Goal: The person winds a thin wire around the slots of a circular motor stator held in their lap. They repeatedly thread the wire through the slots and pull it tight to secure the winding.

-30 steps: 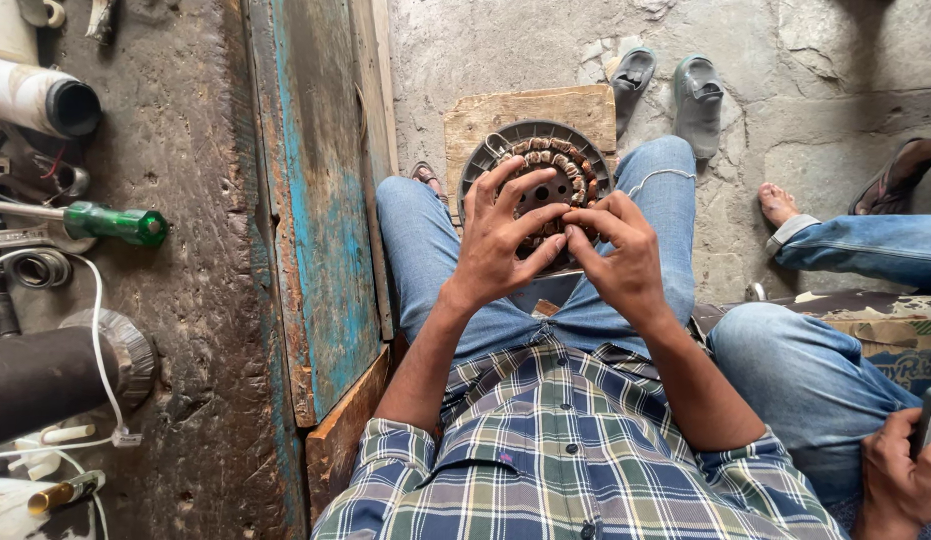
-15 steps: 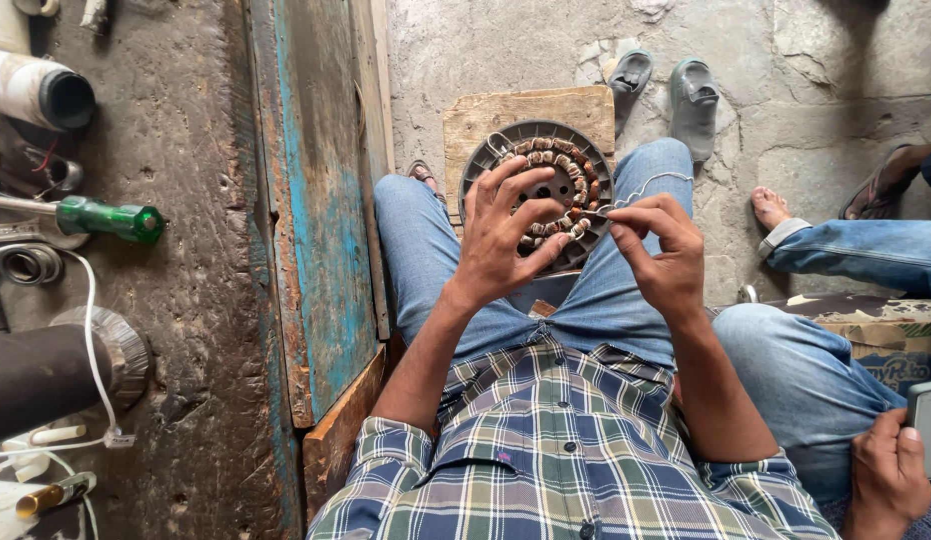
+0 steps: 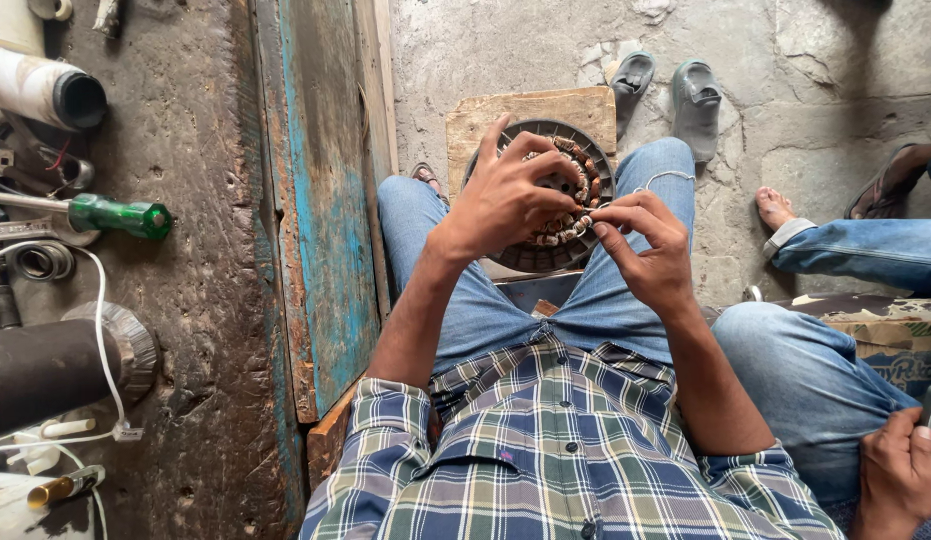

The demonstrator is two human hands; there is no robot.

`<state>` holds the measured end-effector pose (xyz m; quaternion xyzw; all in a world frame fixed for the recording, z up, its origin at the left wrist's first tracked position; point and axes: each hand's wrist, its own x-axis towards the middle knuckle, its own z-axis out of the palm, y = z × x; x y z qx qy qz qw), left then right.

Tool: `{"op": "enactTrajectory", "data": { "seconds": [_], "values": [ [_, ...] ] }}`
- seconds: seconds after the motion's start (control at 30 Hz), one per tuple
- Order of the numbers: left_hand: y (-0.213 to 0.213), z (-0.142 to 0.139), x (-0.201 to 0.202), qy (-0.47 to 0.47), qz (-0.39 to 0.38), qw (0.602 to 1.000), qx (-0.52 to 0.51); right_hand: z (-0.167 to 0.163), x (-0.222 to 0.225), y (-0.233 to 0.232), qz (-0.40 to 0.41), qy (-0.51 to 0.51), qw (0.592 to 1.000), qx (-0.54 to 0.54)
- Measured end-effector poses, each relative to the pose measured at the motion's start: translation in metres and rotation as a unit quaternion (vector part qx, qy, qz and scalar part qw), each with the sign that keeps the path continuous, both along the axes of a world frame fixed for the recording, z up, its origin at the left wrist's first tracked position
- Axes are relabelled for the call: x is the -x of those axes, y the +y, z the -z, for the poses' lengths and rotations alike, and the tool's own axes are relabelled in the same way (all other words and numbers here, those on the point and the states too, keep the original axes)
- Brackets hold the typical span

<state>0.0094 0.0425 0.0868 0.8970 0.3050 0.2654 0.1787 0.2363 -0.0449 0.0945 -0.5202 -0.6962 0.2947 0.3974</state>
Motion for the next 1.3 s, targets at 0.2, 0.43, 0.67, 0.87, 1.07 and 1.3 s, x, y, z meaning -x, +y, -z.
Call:
{"op": "enactTrajectory", "data": {
  "seconds": [0.2,0.43,0.67,0.87,1.07,1.3],
  "values": [
    [0.006,-0.004,0.001,-0.017,0.053,0.998,0.012,0.006,-0.001,0.001,0.0,-0.01,1.0,-0.005],
    [-0.005,-0.007,-0.009,0.019,0.024,0.999,-0.034,0.008,-0.002,-0.004,0.01,-0.01,1.0,0.004],
    [-0.024,0.001,-0.016,-0.028,-0.012,0.998,-0.062,-0.01,0.01,-0.003,0.015,-0.104,0.991,-0.08],
    [-0.031,0.013,0.003,-0.185,-0.101,0.977,0.021,-0.016,0.029,0.005,-0.001,-0.174,0.983,-0.058],
    [-0.037,0.005,0.012,-0.174,-0.099,0.98,0.018,-0.008,0.031,0.008,-0.019,-0.147,0.989,-0.029],
    [-0.038,-0.004,0.009,-0.13,-0.026,0.991,0.011,-0.006,0.008,0.013,-0.126,-0.087,0.987,0.041]
  ]
}}
